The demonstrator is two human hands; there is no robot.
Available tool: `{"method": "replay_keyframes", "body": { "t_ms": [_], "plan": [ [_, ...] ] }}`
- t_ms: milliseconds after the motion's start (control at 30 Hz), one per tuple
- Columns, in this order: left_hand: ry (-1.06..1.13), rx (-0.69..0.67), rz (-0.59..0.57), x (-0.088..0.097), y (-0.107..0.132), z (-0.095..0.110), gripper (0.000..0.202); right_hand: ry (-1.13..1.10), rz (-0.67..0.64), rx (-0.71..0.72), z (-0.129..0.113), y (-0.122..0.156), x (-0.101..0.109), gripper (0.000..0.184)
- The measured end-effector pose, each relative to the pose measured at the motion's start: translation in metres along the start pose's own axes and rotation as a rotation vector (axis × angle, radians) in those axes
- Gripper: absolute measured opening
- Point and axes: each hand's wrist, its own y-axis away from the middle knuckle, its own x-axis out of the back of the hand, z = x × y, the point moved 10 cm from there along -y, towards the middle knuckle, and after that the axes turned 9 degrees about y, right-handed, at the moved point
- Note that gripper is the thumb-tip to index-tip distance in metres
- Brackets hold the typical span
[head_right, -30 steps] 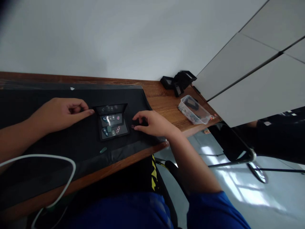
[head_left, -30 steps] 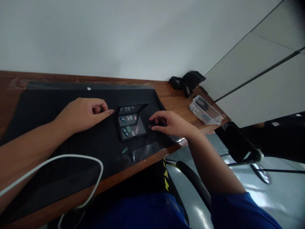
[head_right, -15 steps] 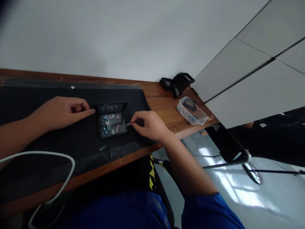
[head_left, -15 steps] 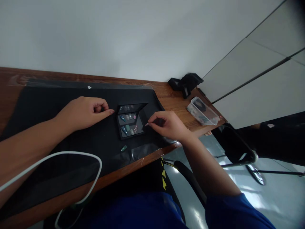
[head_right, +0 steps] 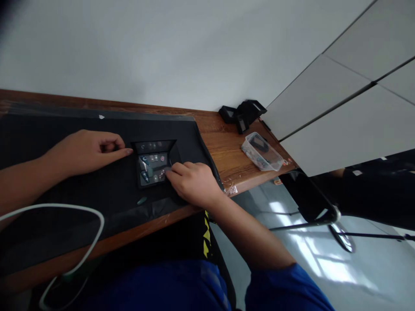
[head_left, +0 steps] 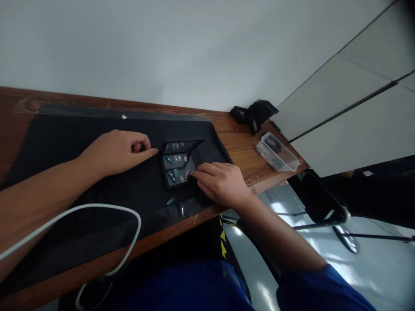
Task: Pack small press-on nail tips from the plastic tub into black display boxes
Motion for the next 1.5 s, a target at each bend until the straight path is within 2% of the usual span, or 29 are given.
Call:
{"method": "replay_keyframes", "body": {
  "t_ms": [167, 400, 533, 700, 833, 967, 1067, 1133, 1300, 1500],
  "plan": [
    [-0.013, -0.003, -0.008, -0.001, 0.000, -0.001, 0.047, -0.049, -0.090, -0.022, -0.002, 0.005, -0.001, 0.029],
    [-0.017, 0.010, -0.008, -0.003, -0.001, -0.005, 0.048, -0.253, -0.181, -0.060, 0.007, 0.008, -0.005, 0.033],
    [-0.025, 0.008, -0.004, -0.002, -0.002, -0.005, 0.048, -0.322, -0.178, -0.098, 0.010, 0.006, -0.005, 0.032],
    [-0.029, 0.005, -0.010, -0.001, -0.002, -0.006, 0.048, -0.303, -0.168, -0.104, 0.014, -0.001, -0.009, 0.024],
    [-0.031, 0.000, -0.007, -0.001, -0.002, -0.006, 0.050, -0.296, -0.074, -0.114, 0.016, -0.002, -0.003, 0.023],
    [-0.016, -0.012, -0.014, -0.002, -0.002, -0.005, 0.047, -0.407, 0.182, -0.146, -0.002, 0.007, 0.020, 0.022],
    [-0.015, -0.020, -0.001, -0.002, -0.002, -0.004, 0.045, -0.479, 0.257, -0.109, -0.032, 0.012, 0.022, 0.026],
    [-0.017, -0.011, 0.003, -0.001, -0.002, -0.004, 0.043, -0.494, 0.244, -0.134, -0.043, 0.013, 0.015, 0.025],
    [-0.030, 0.000, -0.009, 0.000, 0.000, -0.002, 0.042, -0.511, 0.132, -0.212, -0.044, 0.009, 0.000, 0.027],
    [-0.019, -0.059, 0.006, 0.000, -0.001, 0.001, 0.040, -0.561, 0.070, -0.245, -0.045, 0.008, -0.004, 0.025]
  ]
}}
